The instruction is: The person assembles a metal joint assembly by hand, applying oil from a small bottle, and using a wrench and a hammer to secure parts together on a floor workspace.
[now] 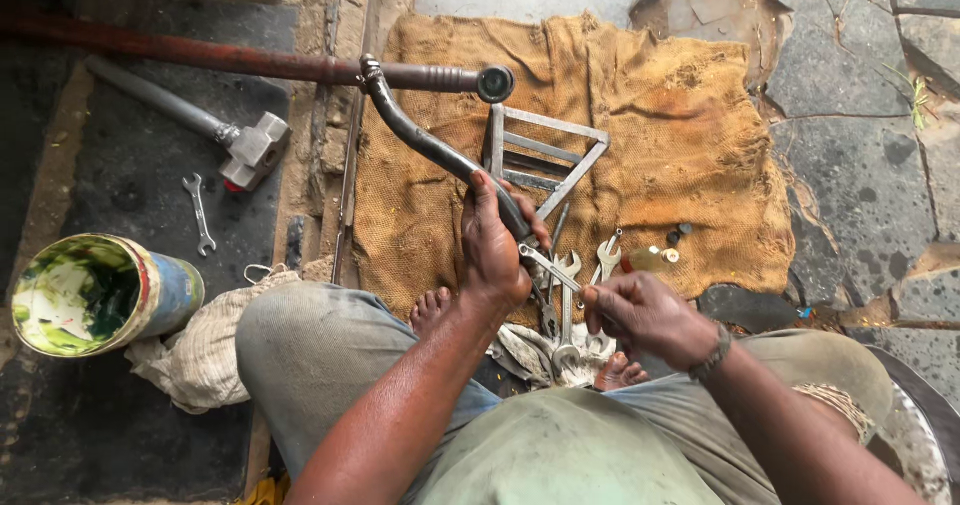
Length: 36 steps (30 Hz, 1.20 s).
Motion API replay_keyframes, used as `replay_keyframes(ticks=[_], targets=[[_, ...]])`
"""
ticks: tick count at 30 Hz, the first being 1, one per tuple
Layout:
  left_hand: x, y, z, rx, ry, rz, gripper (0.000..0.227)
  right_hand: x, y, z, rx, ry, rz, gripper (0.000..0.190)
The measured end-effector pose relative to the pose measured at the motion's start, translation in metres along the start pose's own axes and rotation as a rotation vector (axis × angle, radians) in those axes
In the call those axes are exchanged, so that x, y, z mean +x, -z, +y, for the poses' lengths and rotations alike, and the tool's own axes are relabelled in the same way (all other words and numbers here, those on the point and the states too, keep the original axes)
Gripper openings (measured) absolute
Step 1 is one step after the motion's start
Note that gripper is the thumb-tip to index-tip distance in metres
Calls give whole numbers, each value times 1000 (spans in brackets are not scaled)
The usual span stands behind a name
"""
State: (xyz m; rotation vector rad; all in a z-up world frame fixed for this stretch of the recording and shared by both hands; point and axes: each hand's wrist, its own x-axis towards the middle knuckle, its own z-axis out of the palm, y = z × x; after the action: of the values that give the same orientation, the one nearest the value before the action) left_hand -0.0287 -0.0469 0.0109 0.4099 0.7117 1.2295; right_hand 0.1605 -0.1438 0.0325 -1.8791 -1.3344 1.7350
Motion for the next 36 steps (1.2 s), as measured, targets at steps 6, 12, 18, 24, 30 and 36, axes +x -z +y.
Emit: replay_keyframes(ticks=[6, 12, 18, 24, 30, 36], targets=[[-9, -14, 8, -15, 55, -69, 50, -20, 7, 28, 314, -87, 408, 28], [-22, -16, -3, 86, 72, -222, 54, -14, 2, 61, 1332, 114, 394, 23], [-24, -17, -4, 197, -8, -285, 57, -42, -27, 55, 723, 309, 637, 26], [-18, -18, 3, 138, -115, -226, 55, -37, -52, 33, 827, -247, 159, 47], [-18, -7, -9, 272, -115, -220, 52, 10, -5, -8, 863, 67, 418, 30], [-18, -16, -23, 639, -52, -263, 46, -7, 24, -111, -251, 652, 706, 15]])
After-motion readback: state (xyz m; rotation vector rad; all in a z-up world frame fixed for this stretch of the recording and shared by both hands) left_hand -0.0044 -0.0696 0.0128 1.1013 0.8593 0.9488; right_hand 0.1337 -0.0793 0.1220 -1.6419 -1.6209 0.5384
